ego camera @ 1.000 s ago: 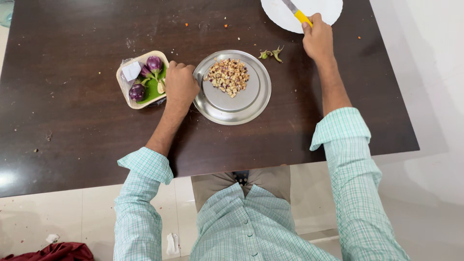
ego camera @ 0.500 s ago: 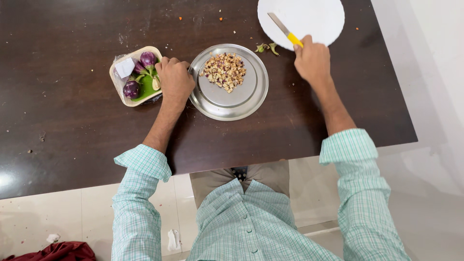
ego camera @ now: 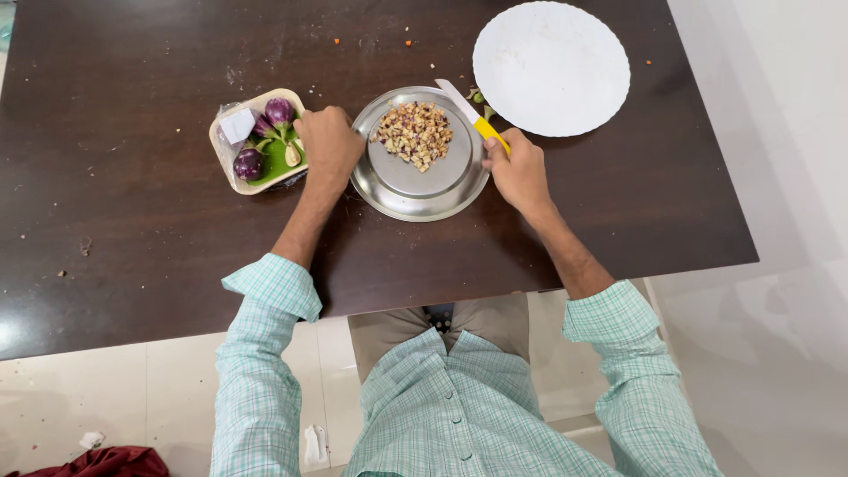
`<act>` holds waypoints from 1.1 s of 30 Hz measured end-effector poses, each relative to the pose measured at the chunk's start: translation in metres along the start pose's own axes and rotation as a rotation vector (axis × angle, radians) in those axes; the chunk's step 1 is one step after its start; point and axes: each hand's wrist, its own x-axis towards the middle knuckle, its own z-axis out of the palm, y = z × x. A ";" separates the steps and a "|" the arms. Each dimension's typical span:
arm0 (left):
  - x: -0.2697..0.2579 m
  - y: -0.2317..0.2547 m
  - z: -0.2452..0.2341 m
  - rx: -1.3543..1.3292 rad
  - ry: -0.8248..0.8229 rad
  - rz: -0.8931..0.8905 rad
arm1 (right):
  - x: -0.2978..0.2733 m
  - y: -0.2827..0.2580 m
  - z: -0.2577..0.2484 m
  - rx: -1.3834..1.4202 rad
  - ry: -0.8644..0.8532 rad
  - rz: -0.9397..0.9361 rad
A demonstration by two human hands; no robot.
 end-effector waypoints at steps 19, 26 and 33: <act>0.029 -0.023 0.027 -0.283 -0.218 -0.360 | -0.018 -0.003 0.007 -0.101 0.118 0.044; 0.044 -0.015 0.012 -0.461 -0.268 -0.556 | -0.027 -0.017 0.009 0.195 0.067 -0.039; 0.076 -0.011 0.049 -0.719 -0.278 -0.538 | -0.038 -0.050 -0.041 -0.046 0.243 -0.192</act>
